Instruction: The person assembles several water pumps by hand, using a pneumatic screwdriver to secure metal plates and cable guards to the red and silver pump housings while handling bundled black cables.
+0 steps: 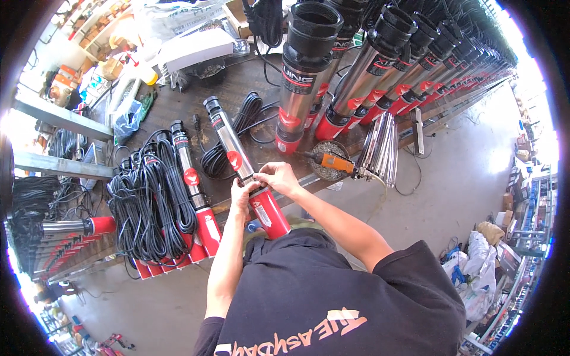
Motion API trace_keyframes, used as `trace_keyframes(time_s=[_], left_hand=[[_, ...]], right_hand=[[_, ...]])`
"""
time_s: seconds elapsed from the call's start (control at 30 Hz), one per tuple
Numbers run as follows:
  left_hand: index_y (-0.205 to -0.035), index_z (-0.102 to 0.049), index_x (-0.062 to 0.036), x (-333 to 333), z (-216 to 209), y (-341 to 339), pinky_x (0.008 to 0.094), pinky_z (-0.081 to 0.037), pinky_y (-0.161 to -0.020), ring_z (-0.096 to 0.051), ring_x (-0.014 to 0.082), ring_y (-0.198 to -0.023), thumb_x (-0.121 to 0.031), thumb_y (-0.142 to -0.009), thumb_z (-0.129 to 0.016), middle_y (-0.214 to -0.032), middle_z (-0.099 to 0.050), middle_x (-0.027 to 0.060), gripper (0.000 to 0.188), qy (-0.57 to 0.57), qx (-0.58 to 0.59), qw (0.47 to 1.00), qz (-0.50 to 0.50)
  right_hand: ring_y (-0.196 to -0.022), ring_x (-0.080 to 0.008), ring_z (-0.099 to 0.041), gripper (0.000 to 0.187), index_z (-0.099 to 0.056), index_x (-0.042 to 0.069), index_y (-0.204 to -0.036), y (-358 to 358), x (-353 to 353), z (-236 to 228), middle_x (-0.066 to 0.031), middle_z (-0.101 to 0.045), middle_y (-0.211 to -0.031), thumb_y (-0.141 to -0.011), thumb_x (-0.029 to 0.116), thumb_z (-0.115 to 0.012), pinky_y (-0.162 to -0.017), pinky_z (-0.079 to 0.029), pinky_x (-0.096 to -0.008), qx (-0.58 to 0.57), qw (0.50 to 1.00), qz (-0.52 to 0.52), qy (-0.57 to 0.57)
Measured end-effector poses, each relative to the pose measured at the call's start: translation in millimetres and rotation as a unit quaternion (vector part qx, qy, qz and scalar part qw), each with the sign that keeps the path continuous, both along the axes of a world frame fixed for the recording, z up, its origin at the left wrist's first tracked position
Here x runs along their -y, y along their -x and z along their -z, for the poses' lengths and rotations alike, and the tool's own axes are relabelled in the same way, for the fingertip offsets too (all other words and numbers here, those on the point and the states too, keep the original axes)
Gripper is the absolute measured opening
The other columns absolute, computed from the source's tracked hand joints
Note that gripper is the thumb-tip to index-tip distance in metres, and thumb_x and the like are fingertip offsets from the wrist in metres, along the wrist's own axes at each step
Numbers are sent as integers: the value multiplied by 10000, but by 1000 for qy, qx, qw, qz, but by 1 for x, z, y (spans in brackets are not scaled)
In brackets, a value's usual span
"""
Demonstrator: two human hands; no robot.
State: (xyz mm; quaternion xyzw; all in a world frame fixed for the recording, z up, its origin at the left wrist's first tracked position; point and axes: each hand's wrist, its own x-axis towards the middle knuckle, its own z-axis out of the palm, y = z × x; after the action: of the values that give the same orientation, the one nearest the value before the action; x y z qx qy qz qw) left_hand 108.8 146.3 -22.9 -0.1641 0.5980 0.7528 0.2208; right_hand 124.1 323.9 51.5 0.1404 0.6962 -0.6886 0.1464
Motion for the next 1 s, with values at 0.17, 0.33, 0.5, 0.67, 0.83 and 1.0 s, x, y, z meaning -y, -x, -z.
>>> trace_keyframes(time_s=[0.17,0.33,0.5,0.67,0.83,1.0], left_hand=[[-1145,-522,-26,-5,-1,0,372,-603,-781,-692,199,-866,-57,-759,-802,-998,-684,102,479,-9,-10,1000,-6],[-1159,-521,-23,-4,-5,-1,364,-586,-801,-681,198,-877,-54,-724,-811,-1020,-677,105,524,-5,-6,1000,-17],[-1182,-529,-17,-5,-12,-1,360,-571,-820,-662,194,-901,-69,-680,-839,-1022,-668,106,593,9,-8,1000,-11],[-1128,-587,-28,-1,-3,-3,343,-537,-807,-644,175,-868,-87,-670,-852,-1004,-678,77,533,42,-10,999,-20],[-1145,-544,-15,-8,-9,-2,352,-571,-780,-658,195,-853,-101,-680,-852,-992,-663,96,564,12,-8,1000,-3],[-1126,-540,-17,-5,-13,-2,351,-572,-754,-658,192,-819,-85,-689,-837,-965,-654,87,533,4,-7,1000,-1]], right_hand=[[-736,-59,-620,168,-769,27,-932,6,2,22,-10,-687,-813,-885,187,-798,-654,-493,-220,-134,990,-20,-30],[-734,-72,-617,247,-715,15,-949,6,10,40,-11,-676,-813,-837,190,-849,-663,-515,-244,-142,988,29,-48],[-737,-65,-613,327,-651,30,-936,9,6,45,-12,-670,-820,-834,257,-863,-644,-519,-244,-38,998,50,-21],[-642,-58,-534,316,-639,67,-909,-3,-6,32,8,-632,-826,-929,359,-758,-547,-425,-213,108,970,183,114],[-689,-117,-679,342,-607,61,-1093,-40,-120,78,-141,-713,-1018,-992,384,-655,-401,-397,-156,201,801,460,326],[-757,-147,-722,557,-575,19,-1196,-38,-160,67,-262,-658,-1210,-942,504,-676,-436,-511,-161,293,687,485,455]])
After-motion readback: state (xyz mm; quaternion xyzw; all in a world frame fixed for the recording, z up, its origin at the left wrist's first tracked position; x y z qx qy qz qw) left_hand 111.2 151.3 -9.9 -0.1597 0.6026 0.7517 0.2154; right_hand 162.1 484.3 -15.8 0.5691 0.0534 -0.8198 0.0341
